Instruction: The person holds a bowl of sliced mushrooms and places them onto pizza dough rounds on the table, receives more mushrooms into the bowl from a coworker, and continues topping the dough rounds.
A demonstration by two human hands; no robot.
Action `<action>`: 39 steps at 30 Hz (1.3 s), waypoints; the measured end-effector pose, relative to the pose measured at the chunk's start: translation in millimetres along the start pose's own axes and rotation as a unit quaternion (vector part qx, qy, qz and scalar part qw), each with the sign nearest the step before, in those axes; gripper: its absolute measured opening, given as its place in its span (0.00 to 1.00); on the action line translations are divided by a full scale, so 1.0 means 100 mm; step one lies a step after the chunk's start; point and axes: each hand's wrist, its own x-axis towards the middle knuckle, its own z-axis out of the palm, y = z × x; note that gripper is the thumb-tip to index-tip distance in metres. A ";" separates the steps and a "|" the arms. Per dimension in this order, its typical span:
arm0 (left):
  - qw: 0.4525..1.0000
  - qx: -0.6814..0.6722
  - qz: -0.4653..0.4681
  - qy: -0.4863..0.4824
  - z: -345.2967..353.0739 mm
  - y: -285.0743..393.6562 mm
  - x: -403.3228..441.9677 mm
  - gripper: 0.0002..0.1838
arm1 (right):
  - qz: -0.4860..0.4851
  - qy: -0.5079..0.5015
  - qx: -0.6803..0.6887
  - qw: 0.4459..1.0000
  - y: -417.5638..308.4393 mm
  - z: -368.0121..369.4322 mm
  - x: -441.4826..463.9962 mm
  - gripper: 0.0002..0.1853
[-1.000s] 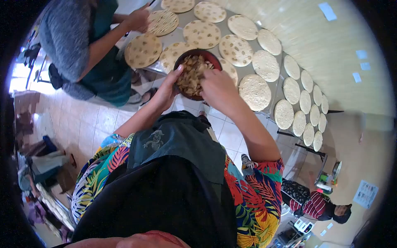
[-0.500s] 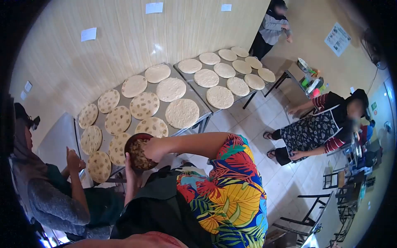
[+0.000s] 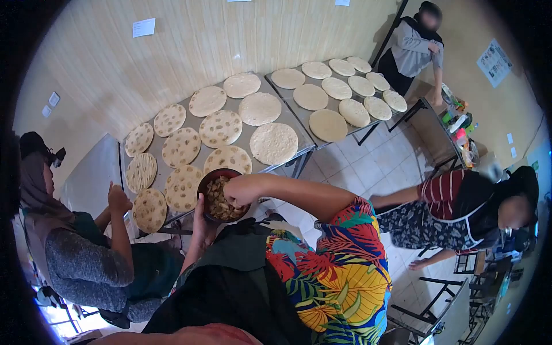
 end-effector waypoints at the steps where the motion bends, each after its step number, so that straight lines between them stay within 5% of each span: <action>1: 1.000 0.002 -0.001 -0.002 -0.01 0.00 0.00 0.36 | 0.007 0.046 0.063 0.997 0.02 -0.02 -0.03 0.09; 5: 1.000 -0.011 0.020 -0.020 0.01 0.00 -0.04 0.36 | 0.094 0.042 0.151 0.983 -0.31 -0.35 -0.17 0.11; 10: 0.999 -0.009 0.021 -0.032 0.06 0.01 -0.14 0.36 | -0.002 0.136 0.144 0.980 -0.14 -0.07 -0.08 0.09; 19: 0.999 -0.012 -0.005 -0.048 0.08 -0.01 -0.13 0.36 | 0.004 0.185 0.138 0.973 -0.12 0.09 -0.07 0.07; 22: 0.997 -0.017 0.005 -0.072 0.07 -0.02 -0.08 0.35 | 0.003 0.275 0.206 0.939 -0.03 0.08 -0.12 0.09; 23: 0.997 -0.016 0.018 -0.069 0.07 -0.02 -0.06 0.35 | 0.048 0.231 0.432 0.870 -0.06 0.07 -0.13 0.08; 25: 0.998 -0.014 0.008 -0.061 0.08 0.01 -0.06 0.35 | 0.079 0.222 0.521 0.820 -0.03 0.01 -0.16 0.09; 31: 1.000 0.019 -0.004 -0.014 0.21 0.13 -0.15 0.35 | 0.135 0.232 0.652 0.710 -0.11 -0.08 -0.24 0.12; 39: 1.000 0.014 0.007 -0.010 0.16 0.14 -0.15 0.35 | 0.117 0.181 0.561 0.799 -0.14 -0.12 -0.18 0.19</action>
